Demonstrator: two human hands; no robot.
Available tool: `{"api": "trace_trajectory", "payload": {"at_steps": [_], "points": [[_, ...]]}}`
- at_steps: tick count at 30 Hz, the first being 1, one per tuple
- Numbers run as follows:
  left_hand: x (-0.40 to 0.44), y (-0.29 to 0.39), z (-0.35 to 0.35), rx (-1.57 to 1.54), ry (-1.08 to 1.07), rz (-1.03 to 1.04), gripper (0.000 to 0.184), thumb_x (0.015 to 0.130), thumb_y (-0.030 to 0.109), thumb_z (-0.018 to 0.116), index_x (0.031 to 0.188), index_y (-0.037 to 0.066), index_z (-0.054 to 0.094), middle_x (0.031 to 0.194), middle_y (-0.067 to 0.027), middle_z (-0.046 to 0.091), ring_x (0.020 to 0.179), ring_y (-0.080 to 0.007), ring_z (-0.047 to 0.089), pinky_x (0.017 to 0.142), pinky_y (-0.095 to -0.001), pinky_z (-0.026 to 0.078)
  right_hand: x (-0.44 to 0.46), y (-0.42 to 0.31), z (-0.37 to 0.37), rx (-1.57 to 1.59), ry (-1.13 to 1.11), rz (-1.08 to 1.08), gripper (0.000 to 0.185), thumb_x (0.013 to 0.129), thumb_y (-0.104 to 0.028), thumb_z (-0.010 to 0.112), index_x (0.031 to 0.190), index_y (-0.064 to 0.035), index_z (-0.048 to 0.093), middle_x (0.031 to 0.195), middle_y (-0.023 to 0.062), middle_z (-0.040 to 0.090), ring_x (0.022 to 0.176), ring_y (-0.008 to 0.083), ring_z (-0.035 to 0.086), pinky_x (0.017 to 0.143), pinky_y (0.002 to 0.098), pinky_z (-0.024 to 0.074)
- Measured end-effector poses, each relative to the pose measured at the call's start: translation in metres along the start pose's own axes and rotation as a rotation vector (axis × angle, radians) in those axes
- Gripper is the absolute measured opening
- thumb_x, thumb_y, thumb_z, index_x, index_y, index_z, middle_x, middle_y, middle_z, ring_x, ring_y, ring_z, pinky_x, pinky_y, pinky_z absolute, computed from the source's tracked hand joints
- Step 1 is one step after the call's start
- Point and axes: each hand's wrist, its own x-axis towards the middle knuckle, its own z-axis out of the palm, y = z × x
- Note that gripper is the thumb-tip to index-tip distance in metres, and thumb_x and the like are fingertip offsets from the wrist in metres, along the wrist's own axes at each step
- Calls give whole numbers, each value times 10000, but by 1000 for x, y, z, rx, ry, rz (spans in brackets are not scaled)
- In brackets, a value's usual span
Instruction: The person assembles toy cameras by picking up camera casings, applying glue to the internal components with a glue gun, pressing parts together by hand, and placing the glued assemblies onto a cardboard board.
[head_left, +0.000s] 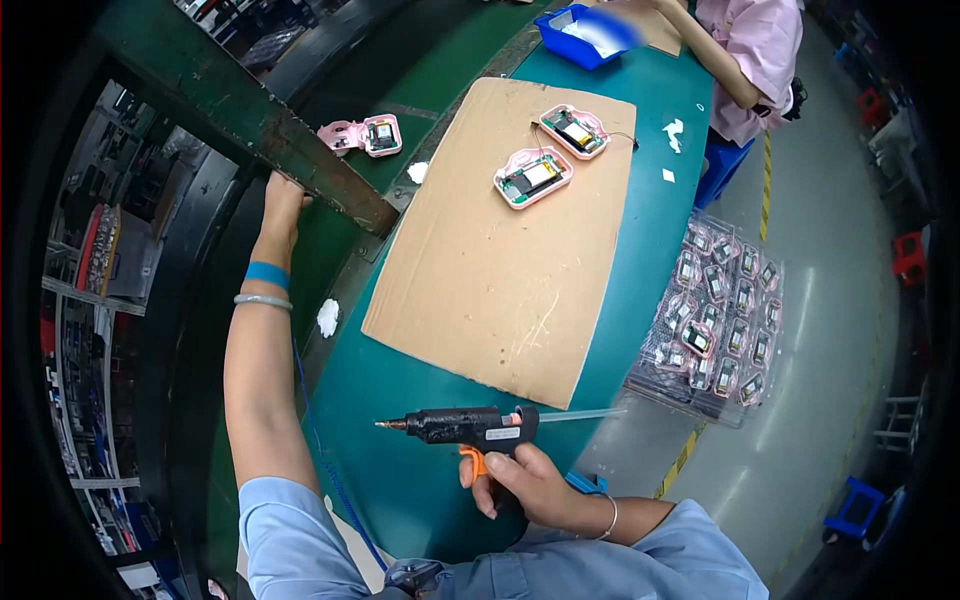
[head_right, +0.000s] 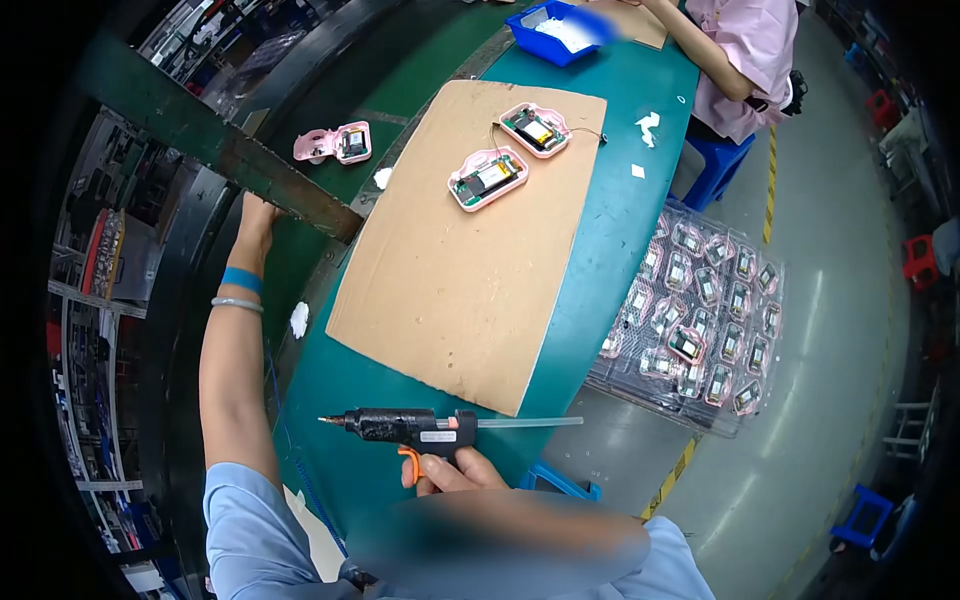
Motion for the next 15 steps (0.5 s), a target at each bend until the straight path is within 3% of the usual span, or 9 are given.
{"api": "trace_trajectory", "payload": {"at_steps": [8, 10, 13, 15], "points": [[39, 27, 44, -126, 85, 37, 429, 895, 432, 496, 1100, 72, 605, 965, -44, 618, 917, -178, 536, 815, -317, 401, 0, -7, 1, 106, 32, 82, 299, 1003, -249, 398, 1069, 27, 491, 909, 87, 568, 618, 106, 498, 521, 227, 425], [72, -1, 27, 9, -189, 54, 415, 877, 410, 514, 1108, 79, 610, 972, -36, 624, 873, -151, 535, 752, -271, 369, -1, -8, 0, 150, 25, 122, 297, 1005, -258, 399, 1086, 15, 484, 895, 71, 563, 607, 101, 493, 522, 221, 422], [31, 14, 37, -119, -203, 216, 364, 861, 363, 519, 1074, 80, 602, 921, -19, 609, 774, -122, 510, 683, -254, 333, 0, -4, -7, 139, -1, 160, 304, 1002, -279, 404, 1091, 1, 482, 873, 68, 561, 598, 93, 491, 516, 216, 415], [30, 6, 31, -150, -203, 206, 348, 864, 343, 525, 1074, 76, 602, 917, -23, 611, 765, -121, 514, 669, -250, 343, 0, -3, -6, 136, 32, 145, 308, 1001, -285, 405, 1090, 0, 482, 868, 69, 562, 595, 92, 490, 513, 215, 413]]}}
